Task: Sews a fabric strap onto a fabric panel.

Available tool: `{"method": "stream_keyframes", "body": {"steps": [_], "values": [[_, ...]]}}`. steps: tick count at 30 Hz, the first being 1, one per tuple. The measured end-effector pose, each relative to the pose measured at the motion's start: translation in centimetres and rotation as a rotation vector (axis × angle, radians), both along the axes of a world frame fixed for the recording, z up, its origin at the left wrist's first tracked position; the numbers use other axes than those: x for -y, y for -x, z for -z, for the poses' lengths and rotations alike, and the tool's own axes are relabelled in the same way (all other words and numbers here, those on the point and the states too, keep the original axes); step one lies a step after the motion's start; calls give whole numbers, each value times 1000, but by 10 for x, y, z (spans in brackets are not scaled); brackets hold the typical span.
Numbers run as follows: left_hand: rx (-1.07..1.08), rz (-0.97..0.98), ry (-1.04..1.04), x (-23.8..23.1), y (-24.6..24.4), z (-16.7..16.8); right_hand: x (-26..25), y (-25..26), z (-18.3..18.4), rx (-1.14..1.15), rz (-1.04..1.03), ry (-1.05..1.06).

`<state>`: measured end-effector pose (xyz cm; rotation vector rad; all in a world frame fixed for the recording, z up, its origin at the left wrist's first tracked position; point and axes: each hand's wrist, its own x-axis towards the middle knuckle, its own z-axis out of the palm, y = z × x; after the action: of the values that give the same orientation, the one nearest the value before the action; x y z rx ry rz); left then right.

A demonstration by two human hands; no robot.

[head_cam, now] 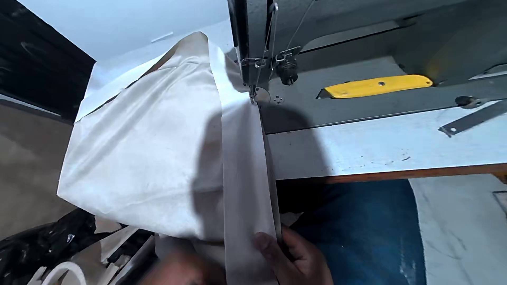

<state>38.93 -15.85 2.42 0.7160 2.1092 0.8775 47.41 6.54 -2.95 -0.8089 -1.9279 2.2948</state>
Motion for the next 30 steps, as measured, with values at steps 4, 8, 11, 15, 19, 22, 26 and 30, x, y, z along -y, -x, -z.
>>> {"method": "stream_keyframes", "body": {"steps": [4, 8, 11, 15, 19, 22, 26, 30], "values": [[-487, -305, -153, -53, 163, -25, 3, -2, 3, -4, 80, -25], [-633, -271, 89, -130, 279, 2, 3, -5, 15, -145, 145, -37], [-626, -167, 100, -155, 292, 1, 0, -10, 22, -127, 168, 13], [-572, -168, -141, -150, 292, 4, -2, -12, 21, -67, 103, 46], [-585, -166, -238, -149, 297, 4, -5, -15, 21, -57, 41, 33], [-595, -143, -264, -148, 299, 11, -3, -16, 20, -70, 5, 37], [-661, -136, -339, -141, 295, 24, 0, -16, 28, -106, 6, 22], [-598, -139, -389, -141, 292, 26, 5, -16, 34, -132, 35, 4]]}}
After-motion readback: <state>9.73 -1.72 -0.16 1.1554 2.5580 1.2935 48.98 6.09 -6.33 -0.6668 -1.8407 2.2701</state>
